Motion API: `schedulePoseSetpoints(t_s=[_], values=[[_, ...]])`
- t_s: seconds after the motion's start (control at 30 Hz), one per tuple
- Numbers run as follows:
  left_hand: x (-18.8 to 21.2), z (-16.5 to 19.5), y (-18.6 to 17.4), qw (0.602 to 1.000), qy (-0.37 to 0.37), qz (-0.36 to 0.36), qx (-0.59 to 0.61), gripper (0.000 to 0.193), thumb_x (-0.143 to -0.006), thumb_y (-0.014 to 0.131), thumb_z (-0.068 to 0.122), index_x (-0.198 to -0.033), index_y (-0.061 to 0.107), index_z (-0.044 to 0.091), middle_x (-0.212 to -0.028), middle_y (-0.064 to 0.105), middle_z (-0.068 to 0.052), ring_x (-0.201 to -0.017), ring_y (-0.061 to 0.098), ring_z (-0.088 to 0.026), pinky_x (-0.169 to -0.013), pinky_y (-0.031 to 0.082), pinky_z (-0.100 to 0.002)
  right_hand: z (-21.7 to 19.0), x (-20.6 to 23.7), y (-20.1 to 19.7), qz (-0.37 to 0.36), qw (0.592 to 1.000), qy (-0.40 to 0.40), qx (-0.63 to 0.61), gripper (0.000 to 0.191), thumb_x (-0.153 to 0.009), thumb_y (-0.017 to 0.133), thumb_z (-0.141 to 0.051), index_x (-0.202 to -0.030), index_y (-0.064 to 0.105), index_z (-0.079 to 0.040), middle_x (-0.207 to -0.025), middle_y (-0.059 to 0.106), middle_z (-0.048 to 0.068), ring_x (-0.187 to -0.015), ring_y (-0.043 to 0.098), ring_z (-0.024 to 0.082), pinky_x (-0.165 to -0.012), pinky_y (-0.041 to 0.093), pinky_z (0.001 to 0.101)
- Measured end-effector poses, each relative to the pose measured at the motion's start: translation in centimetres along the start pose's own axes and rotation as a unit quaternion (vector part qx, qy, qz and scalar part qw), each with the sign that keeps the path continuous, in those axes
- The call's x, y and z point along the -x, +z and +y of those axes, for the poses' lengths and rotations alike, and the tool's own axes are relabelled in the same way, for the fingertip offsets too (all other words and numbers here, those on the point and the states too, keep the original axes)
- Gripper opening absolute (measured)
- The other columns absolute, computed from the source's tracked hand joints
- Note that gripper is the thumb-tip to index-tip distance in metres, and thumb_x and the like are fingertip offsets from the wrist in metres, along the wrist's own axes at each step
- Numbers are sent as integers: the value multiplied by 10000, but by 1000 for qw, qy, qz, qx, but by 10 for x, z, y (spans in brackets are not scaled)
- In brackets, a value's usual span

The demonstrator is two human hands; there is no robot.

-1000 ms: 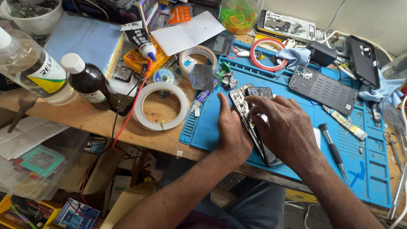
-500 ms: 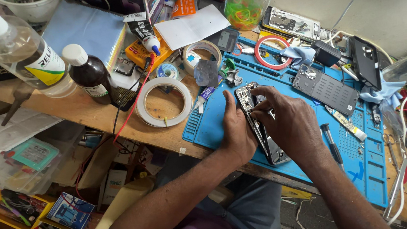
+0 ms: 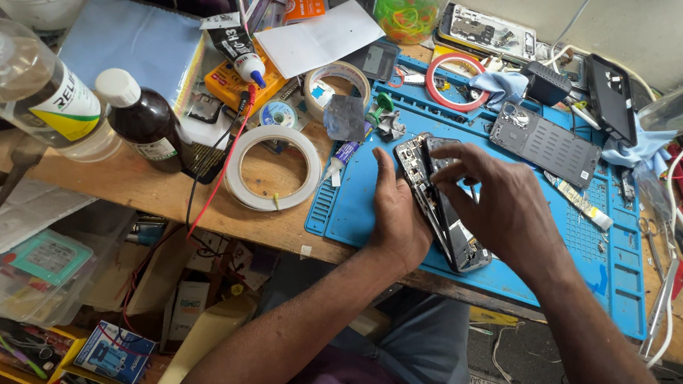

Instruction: The person pries open a smartphone on a blue repair mat, works on the internal components, uses a multimeter with red and black probes to test the exposed board, removes a black component from the phone body, and presses the phone back together at the end.

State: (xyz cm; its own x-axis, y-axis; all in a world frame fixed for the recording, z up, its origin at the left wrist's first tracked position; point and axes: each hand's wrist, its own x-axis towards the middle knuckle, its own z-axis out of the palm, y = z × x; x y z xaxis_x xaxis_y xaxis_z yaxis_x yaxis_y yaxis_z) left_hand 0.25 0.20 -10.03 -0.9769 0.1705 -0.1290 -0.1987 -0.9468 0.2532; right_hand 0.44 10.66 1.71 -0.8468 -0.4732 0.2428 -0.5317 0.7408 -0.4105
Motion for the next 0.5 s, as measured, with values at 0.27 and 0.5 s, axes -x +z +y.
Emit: schedulePoseSetpoints(t_s=[0.27, 0.5], values=[[2, 0, -4, 999, 11, -24, -20, 869, -1032, 223, 767, -1447, 464, 42, -1218, 576, -91, -1086, 565, -188, -915, 494, -342, -12, 24, 13, 48, 987, -53, 142, 430, -818, 782, -161, -1233, 674, -131, -978, 786, 2, -975, 681, 229, -823, 504, 390], [-2, -3, -10, 1000, -2, 2, -10, 806, -1005, 245, 749, -1452, 453, 111, -1210, 568, -32, -1074, 572, -150, -900, 519, -301, -18, 17, 20, 71, 980, -80, 170, 395, -867, 745, -112, -1252, 659, -125, -896, 742, 17, -915, 658, 224, -807, 483, 395]])
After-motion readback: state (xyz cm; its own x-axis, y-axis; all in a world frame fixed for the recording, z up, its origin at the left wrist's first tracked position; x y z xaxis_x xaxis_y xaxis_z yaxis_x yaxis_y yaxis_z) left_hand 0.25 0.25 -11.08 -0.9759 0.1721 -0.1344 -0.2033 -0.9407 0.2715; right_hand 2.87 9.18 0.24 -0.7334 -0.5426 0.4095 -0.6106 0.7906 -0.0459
